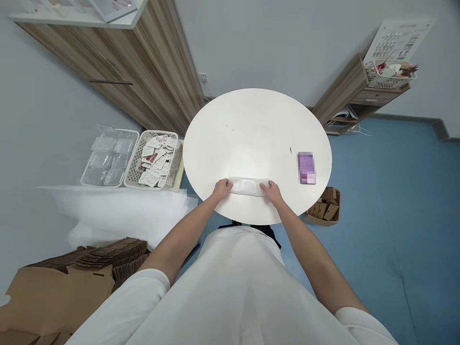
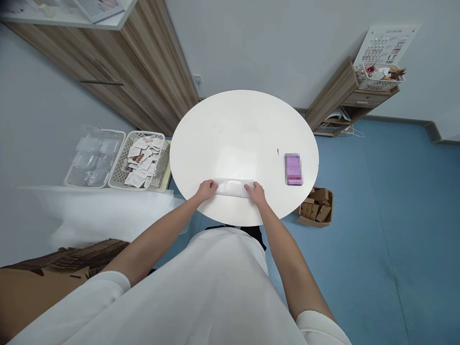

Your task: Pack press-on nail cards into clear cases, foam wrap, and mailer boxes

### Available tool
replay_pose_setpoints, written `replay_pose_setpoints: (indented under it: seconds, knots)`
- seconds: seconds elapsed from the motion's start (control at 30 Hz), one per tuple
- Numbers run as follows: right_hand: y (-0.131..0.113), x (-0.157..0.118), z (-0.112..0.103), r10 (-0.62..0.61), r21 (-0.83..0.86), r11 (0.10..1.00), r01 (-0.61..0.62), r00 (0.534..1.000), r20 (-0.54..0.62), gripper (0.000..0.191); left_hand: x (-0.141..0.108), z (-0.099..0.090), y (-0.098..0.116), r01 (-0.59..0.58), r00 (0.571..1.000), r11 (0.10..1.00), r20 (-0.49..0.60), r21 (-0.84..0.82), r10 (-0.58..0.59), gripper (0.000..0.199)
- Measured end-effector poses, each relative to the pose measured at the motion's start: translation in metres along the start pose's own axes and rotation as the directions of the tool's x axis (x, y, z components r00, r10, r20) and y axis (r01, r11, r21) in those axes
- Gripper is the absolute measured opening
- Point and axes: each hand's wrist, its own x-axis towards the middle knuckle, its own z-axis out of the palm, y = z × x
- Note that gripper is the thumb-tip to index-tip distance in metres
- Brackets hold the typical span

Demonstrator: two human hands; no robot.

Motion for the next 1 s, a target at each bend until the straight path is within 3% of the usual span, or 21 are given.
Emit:
replay_pose_setpoints:
  seconds: [0.1,0.23,0.3,0.37,0.43,0.57,0.63,0.77,0.87,1.0]
  knots:
    - [0.01,-0.001,0.002,0.062,-0.005,0.998,-0.062,0.995,-0.074,0.031,0.0,0.001,-0.002,0.028,0.999,1.0,-0.031,0.004,-0.027,0.014]
    - [0.022,-0.011,0.002,0.042,-0.052,0.997,-0.052,0.984,-0.176,0.04,-0.01,0.002,-0.005,0.032,0.994,0.999,-0.104,0.018,-0.03,0.018]
    - [0.023,-0.018,0.001,-0.035,-0.152,0.988,-0.003,0.969,-0.243,0.044,-0.016,0.0,-0.006,-0.014,0.975,0.999,-0.219,0.052,0.025,0.029]
    - [0.021,-0.023,0.0,-0.176,-0.279,0.955,0.097,0.945,-0.276,0.044,-0.021,-0.002,-0.003,-0.121,0.942,0.982,-0.297,0.142,0.159,0.037]
    - [0.014,-0.025,0.001,-0.325,-0.38,0.894,0.237,0.927,-0.188,0.041,-0.023,-0.003,0.003,-0.27,0.913,0.927,-0.236,0.258,0.332,0.041]
    - [-0.002,-0.019,0.012,-0.459,-0.454,0.761,0.464,0.879,0.128,0.051,-0.019,0.003,0.017,-0.531,0.837,0.764,0.083,0.367,0.542,0.057]
    - [-0.007,-0.015,0.018,-0.447,-0.463,0.736,0.493,0.869,0.214,0.054,-0.015,0.01,0.022,-0.578,0.811,0.729,0.161,0.368,0.562,0.061]
    - [-0.011,-0.012,0.022,-0.411,-0.485,0.73,0.481,0.876,0.251,0.045,-0.012,0.017,0.023,-0.58,0.81,0.731,0.161,0.361,0.563,0.053]
    - [-0.012,-0.018,0.018,-0.41,-0.479,0.729,0.49,0.872,0.268,0.041,-0.017,0.013,0.022,-0.615,0.785,0.708,0.183,0.347,0.592,0.049]
    - [-0.012,-0.037,0.01,-0.363,-0.37,0.798,0.476,0.869,0.337,0.036,-0.031,0.005,0.021,-0.672,0.741,0.673,0.27,0.309,0.616,0.045]
